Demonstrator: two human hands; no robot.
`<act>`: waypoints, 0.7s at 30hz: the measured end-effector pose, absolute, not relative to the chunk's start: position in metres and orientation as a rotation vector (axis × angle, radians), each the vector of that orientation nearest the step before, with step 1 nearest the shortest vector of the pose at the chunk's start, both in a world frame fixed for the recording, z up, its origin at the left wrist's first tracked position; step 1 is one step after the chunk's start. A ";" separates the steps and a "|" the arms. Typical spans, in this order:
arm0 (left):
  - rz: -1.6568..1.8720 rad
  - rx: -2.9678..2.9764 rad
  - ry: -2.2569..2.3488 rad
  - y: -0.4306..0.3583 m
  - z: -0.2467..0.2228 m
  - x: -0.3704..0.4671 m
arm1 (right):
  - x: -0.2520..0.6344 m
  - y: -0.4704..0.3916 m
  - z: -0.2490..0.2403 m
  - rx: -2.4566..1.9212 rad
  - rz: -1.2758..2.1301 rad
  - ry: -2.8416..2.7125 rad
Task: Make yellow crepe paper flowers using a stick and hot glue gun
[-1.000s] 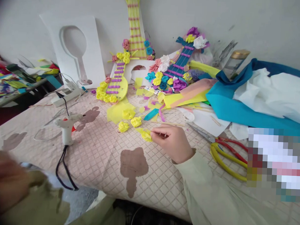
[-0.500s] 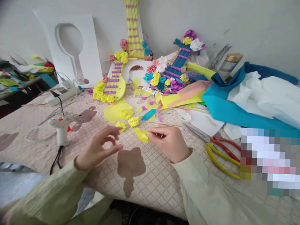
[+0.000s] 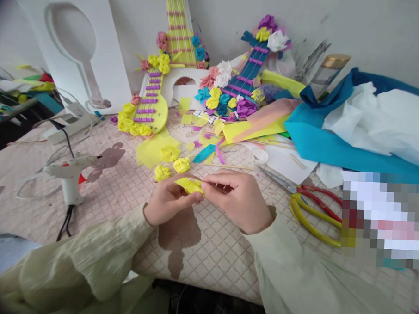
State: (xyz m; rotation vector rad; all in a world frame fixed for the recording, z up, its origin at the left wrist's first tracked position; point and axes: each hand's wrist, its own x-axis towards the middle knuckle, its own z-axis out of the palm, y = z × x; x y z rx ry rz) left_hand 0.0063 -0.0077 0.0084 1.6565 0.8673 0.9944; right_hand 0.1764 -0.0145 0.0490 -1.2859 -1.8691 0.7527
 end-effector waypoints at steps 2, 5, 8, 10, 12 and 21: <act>1.040 1.775 0.923 -0.008 0.010 0.005 | 0.176 -0.015 0.048 -1.291 0.740 -1.856; 1.106 1.911 0.957 -0.009 0.011 0.004 | 0.175 -0.016 0.046 -1.297 0.759 -1.810; 1.137 1.951 0.949 -0.010 0.011 0.004 | 0.174 -0.017 0.046 -1.296 0.805 -1.793; 1.134 1.943 0.956 -0.010 0.011 0.004 | 0.173 -0.018 0.047 -1.304 0.819 -1.794; 1.129 1.919 0.957 -0.011 0.010 0.004 | 0.174 -0.018 0.049 -1.324 0.814 -1.796; 1.159 1.861 0.911 -0.010 0.009 0.003 | 0.174 -0.017 0.053 -1.351 0.819 -1.826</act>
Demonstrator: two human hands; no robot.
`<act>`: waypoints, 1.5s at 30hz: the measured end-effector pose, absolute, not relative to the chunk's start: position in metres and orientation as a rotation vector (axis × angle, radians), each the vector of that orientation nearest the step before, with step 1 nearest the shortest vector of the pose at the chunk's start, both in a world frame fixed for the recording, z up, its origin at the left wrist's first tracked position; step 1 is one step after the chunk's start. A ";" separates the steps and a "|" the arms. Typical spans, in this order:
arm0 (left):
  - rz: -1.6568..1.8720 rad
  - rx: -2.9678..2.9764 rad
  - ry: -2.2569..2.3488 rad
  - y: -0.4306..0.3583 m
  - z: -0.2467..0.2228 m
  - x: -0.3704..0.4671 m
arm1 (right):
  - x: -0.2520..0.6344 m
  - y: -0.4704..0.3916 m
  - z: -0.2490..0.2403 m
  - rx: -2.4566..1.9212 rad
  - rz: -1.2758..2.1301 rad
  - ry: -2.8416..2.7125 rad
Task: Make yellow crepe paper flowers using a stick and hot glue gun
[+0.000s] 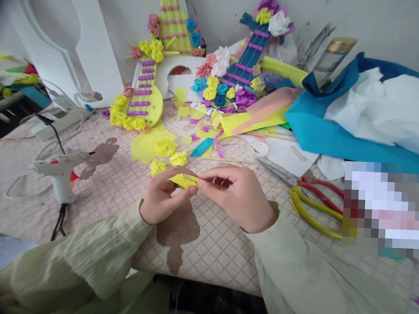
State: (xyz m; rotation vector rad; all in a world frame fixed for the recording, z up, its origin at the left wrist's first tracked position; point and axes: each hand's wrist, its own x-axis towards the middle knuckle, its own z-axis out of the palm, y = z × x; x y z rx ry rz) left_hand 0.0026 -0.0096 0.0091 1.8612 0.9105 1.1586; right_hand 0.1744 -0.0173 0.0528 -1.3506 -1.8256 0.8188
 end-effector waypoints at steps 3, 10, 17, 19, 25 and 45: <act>1.176 1.886 0.922 -0.010 0.009 0.003 | 0.174 -0.017 0.054 -1.353 0.837 -1.827; 1.226 1.943 0.932 -0.010 0.011 0.003 | 0.177 -0.017 0.054 -1.344 0.899 -1.835; 1.225 1.853 0.993 -0.009 0.010 0.003 | 0.176 -0.017 0.054 -1.283 0.823 -1.893; 1.218 1.798 1.000 -0.009 0.009 0.003 | 0.175 -0.018 0.054 -1.265 0.782 -1.915; 1.236 1.685 1.018 -0.009 0.006 0.003 | 0.173 -0.021 0.051 -1.238 0.658 -1.883; 1.324 1.330 0.882 -0.010 0.010 0.006 | 0.170 -0.023 0.050 -1.115 0.364 -1.908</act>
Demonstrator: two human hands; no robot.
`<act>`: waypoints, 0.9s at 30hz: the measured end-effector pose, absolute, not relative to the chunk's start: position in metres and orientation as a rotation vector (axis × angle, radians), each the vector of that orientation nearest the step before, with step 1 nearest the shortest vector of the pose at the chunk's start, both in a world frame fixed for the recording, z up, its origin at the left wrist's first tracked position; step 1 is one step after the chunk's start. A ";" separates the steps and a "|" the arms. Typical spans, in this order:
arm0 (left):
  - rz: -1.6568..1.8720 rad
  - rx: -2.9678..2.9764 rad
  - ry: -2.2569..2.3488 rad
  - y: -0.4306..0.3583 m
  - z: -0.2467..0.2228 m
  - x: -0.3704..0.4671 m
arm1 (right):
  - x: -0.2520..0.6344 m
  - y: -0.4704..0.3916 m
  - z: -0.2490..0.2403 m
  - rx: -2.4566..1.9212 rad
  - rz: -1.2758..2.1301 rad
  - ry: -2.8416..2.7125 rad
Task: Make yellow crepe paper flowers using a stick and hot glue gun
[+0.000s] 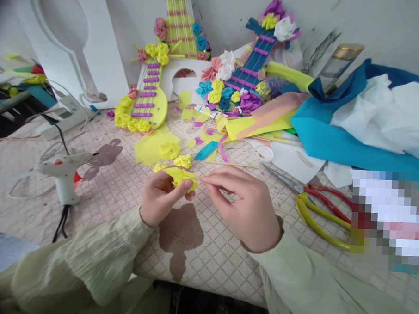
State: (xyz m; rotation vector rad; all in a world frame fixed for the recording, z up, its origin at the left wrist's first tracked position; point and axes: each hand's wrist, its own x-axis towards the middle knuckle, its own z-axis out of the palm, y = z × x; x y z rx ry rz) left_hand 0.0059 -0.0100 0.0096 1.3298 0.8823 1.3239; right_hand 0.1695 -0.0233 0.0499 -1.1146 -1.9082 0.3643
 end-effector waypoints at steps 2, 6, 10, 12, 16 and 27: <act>1.315 1.313 0.897 -0.010 0.011 0.006 | 0.170 -0.024 0.049 -1.095 0.323 -1.924; 1.293 1.273 0.932 -0.010 0.012 0.005 | 0.171 -0.024 0.046 -1.069 0.254 -1.953; 1.280 1.248 0.939 -0.010 0.012 0.004 | 0.170 -0.024 0.045 -1.062 0.222 -1.956; 1.280 1.241 0.908 -0.009 0.013 0.004 | 0.169 -0.024 0.045 -1.059 0.216 -1.951; 1.276 1.222 0.850 -0.010 0.015 0.003 | 0.169 -0.024 0.046 -1.060 0.206 -1.944; 1.248 1.233 0.884 -0.011 0.017 0.003 | 0.172 -0.024 0.044 -1.079 0.210 -1.975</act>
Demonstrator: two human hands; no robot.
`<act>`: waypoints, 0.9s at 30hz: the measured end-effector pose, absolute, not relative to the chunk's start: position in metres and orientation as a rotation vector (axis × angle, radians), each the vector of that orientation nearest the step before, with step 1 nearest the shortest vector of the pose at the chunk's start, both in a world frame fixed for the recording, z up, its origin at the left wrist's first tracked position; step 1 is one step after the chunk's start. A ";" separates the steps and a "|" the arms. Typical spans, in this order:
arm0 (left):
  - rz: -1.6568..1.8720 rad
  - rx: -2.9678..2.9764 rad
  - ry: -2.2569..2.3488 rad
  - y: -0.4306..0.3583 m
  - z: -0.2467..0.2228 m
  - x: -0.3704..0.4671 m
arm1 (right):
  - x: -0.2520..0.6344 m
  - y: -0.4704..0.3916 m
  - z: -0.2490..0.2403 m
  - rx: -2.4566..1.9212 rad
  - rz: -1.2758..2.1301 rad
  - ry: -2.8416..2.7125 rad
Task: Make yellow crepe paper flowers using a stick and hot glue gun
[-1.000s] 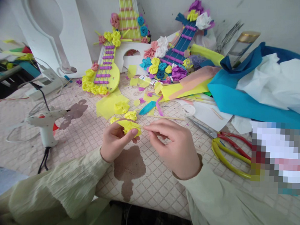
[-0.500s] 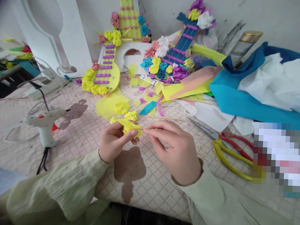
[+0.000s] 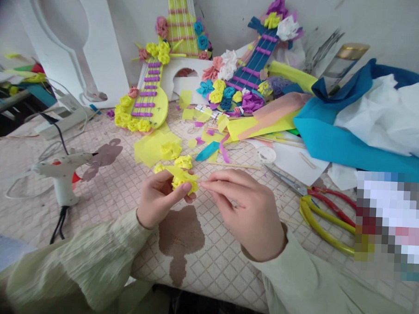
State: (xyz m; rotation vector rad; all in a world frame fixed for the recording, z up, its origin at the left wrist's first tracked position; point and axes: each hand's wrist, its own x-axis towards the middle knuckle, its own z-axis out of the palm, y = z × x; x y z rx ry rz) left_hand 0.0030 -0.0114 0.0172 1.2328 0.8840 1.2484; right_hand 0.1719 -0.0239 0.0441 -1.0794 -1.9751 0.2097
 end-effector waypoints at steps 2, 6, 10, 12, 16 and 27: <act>1.244 1.238 0.891 -0.011 0.017 0.003 | 0.171 -0.023 0.044 -1.080 0.213 -1.982; 1.240 1.252 0.894 -0.010 0.017 0.003 | 0.171 -0.023 0.044 -1.069 0.217 -1.981; 1.236 1.257 0.880 -0.010 0.017 0.003 | 0.172 -0.023 0.043 -1.071 0.225 -1.975; 1.232 1.255 0.873 -0.010 0.017 0.003 | 0.172 -0.023 0.042 -1.073 0.236 -1.975; 1.231 1.223 0.860 -0.009 0.017 0.003 | 0.172 -0.023 0.042 -1.066 0.232 -1.982; 1.214 1.201 0.924 -0.006 0.015 0.003 | 0.172 -0.020 0.043 -1.083 0.202 -2.001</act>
